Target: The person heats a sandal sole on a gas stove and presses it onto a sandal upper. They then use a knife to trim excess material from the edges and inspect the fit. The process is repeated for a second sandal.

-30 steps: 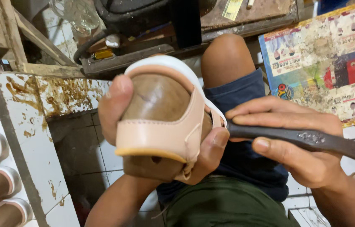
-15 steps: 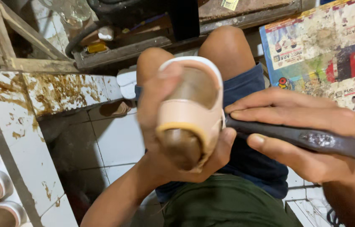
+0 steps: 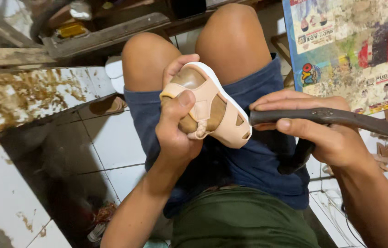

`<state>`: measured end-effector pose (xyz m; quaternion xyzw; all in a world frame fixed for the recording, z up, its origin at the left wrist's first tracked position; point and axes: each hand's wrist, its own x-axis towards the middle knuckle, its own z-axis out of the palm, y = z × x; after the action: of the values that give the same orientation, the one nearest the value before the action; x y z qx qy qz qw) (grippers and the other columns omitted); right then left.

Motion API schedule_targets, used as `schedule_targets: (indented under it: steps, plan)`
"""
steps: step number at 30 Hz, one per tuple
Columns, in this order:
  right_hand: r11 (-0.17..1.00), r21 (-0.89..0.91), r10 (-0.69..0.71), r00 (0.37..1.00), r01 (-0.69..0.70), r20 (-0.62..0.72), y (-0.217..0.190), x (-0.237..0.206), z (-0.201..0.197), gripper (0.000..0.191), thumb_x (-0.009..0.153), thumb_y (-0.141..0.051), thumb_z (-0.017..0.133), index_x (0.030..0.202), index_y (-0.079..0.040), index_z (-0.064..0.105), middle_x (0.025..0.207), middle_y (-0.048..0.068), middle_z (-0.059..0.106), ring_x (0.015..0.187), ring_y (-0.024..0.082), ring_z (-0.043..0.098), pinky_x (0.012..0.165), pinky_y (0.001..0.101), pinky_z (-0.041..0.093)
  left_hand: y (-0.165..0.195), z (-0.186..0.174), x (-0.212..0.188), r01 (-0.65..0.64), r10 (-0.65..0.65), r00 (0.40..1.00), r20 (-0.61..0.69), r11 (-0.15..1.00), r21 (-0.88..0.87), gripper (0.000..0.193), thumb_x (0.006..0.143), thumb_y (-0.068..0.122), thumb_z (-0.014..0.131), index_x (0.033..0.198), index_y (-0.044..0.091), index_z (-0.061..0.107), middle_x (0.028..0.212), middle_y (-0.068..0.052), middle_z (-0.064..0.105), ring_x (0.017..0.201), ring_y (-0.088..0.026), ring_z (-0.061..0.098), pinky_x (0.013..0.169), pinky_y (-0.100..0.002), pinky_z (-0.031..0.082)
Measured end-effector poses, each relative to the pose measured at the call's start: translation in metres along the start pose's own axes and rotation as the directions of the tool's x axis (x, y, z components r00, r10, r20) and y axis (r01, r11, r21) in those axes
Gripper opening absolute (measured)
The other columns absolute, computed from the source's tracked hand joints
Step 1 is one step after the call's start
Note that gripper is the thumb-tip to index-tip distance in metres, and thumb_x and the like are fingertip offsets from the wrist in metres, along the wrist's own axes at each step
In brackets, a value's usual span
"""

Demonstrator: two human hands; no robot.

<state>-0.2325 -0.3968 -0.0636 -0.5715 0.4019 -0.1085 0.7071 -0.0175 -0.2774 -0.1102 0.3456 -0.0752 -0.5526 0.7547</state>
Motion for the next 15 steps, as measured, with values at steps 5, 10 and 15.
schedule_targets:
  steps: [5, 10, 15]
  plan:
    - [0.938, -0.332, -0.096, 0.995, 0.101, 0.031, -0.009, 0.008, 0.012, 0.027, 0.081, -0.002, 0.072, 0.107, 0.006, 0.077, 0.114, 0.019, 0.077, 0.104, 0.026, 0.073, 0.089, 0.0353, 0.058, 0.004, 0.006, 0.0, 0.006, -0.005, 1.0, -0.007, 0.993, 0.119, 0.065, 0.091, 0.021, 0.06, 0.148, -0.003, 0.038, 0.114, -0.016, 0.06, 0.102, -0.02, 0.062, 0.093, -0.031, 0.052]
    - [0.937, -0.322, -0.1, 0.986, 0.139, 0.136, -0.013, 0.018, 0.013, 0.028, 0.081, 0.0, 0.072, 0.108, 0.004, 0.076, 0.11, 0.018, 0.078, 0.095, 0.023, 0.076, 0.078, 0.0298, 0.061, 0.014, 0.006, 0.003, 0.088, -0.092, 0.996, 0.012, 0.979, 0.181, 0.07, 0.09, 0.021, 0.062, 0.151, -0.003, 0.037, 0.113, -0.015, 0.06, 0.098, -0.018, 0.061, 0.089, -0.03, 0.052]
    - [0.99, -0.144, 0.011, 0.998, -0.002, 0.065, -0.016, 0.024, 0.016, 0.028, 0.08, 0.002, 0.067, 0.106, 0.007, 0.076, 0.11, 0.02, 0.078, 0.092, 0.026, 0.079, 0.08, 0.0319, 0.065, 0.017, -0.002, 0.007, 0.097, -0.115, 0.991, 0.073, 0.971, 0.221, 0.066, 0.091, 0.021, 0.063, 0.147, -0.003, 0.039, 0.111, -0.013, 0.061, 0.094, -0.015, 0.059, 0.088, -0.027, 0.053]
